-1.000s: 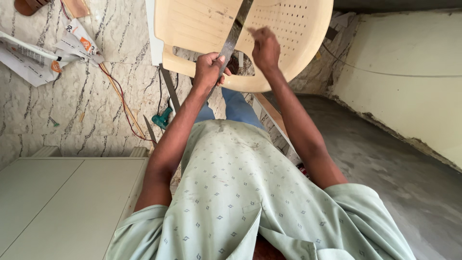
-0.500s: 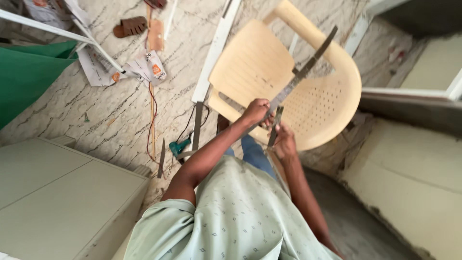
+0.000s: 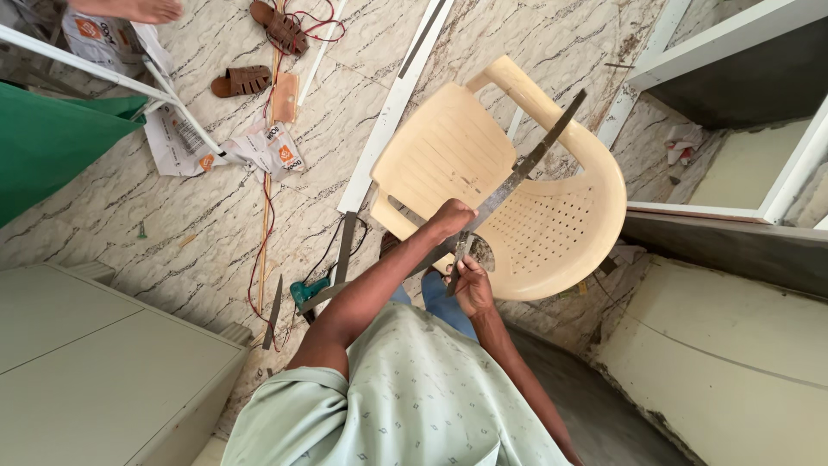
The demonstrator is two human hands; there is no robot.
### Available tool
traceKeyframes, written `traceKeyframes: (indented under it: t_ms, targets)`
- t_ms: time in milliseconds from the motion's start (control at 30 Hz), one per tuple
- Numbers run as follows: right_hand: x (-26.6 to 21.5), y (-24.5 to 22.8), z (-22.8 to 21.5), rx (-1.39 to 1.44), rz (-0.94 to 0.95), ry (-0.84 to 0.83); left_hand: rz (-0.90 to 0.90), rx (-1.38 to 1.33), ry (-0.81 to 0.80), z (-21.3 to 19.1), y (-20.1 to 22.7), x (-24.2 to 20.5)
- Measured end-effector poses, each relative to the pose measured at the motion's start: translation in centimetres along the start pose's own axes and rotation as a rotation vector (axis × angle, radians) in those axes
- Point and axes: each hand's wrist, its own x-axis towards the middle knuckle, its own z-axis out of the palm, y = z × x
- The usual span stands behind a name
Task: The person applies adhesive using a stick onto a long flexible strip, spreads glue inside an open slot structure, and attaches the flexible edge banding strip along the curves of a plastic chair using a hand tool to press it down securely.
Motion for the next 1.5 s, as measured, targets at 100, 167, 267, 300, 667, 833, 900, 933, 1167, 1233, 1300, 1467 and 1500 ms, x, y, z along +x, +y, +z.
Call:
traceKeyframes:
  t_ms: [100, 167, 267, 300, 667, 833, 900, 933, 1167, 1233, 1300, 1467, 1500]
  targets:
    - [0.0, 0.0, 0.3, -0.061, 0.021, 0.059, -0.005, 0.118, -0.010, -0.1, 0.3, -0.4]
    - [0.0, -0.1, 0.5, -0.071, 0.018, 0.076, -0.041, 0.141, -0.030, -0.1, 0.3, -0.6]
    - [0.2, -0.2, 0.6, -0.062, 0.015, 0.068, -0.143, -0.017, -0.104, -1.0, 0.0, -0.6]
    - [0.3, -0.1, 0.6, -0.054, 0.016, 0.061, -0.205, -0.116, -0.138, -1.5, -0.3, -0.8]
    - [1.7, -0.1, 0.2, 0.044, -0.010, 0.152, -0.244, -0.147, -0.417, -7.0, -7.6, -10.1]
    - [2.9, -0.3, 0.0, 0.005, -0.015, 0.144, -0.067, -0.103, -0.350, -6.4, -7.7, -11.6]
    - [3.5, -0.6, -0.1, 0.000, -0.017, 0.175, -0.037, -0.081, -0.262, -5.9, -6.6, -11.9]
    - [3.7, -0.8, -0.2, -0.006, -0.016, 0.154, -0.021, -0.070, -0.218, -5.8, -5.8, -12.1]
    - [2.0, -1.9, -0.3, -0.157, 0.007, 0.160, -0.071, 0.059, -0.123, -5.8, -0.1, -14.1]
    - [0.8, -2.4, -0.3, -0.183, 0.000, 0.220, -0.111, 0.079, -0.121, -6.1, 1.0, -14.2]
    - [-0.6, -2.9, -0.6, -0.195, -0.025, 0.304, -0.139, 0.091, -0.117, -6.5, 1.5, -14.1]
    - [-3.7, -4.4, -2.2, -0.161, -0.116, 0.414, -0.118, 0.099, -0.102, -7.6, 1.8, -13.5]
    - [-4.5, -4.4, -2.7, -0.144, -0.127, 0.442, -0.108, 0.099, -0.105, -7.9, 1.6, -13.5]
